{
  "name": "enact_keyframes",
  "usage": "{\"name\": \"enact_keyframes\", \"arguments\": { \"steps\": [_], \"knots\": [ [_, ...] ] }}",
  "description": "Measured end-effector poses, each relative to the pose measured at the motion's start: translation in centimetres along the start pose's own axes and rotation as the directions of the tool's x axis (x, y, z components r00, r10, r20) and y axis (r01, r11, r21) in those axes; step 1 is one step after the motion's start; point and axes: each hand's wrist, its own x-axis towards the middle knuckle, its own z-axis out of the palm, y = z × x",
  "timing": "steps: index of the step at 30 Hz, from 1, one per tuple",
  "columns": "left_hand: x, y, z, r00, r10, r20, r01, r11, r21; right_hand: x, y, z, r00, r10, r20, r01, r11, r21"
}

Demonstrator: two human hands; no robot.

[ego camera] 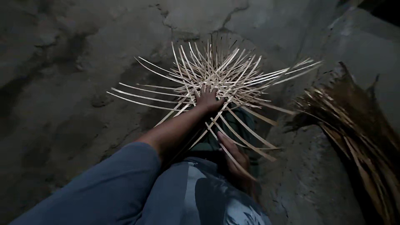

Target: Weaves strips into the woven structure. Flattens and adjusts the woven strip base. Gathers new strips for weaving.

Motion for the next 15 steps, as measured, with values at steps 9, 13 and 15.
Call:
{"name": "enact_keyframes", "arguments": {
  "steps": [9, 13, 15],
  "knots": [
    [-1.1, 0.0, -0.7, 1.0, 0.027, -0.01, -0.027, 0.999, -0.023, 6.3, 2.0, 2.3, 0.966, -0.174, 0.189, 0.123, 0.959, 0.256],
    [-0.5, 0.0, -0.4, 1.0, 0.026, 0.008, -0.026, 1.0, 0.017, 5.4, 2.2, 3.6, 0.943, -0.005, 0.332, -0.197, 0.796, 0.572],
    [-0.5, -0.1, -0.4, 0.999, 0.037, 0.013, -0.037, 0.999, 0.016, 4.4, 1.4, 3.9, 0.92, 0.201, 0.336, -0.368, 0.737, 0.566]
  ]
}}
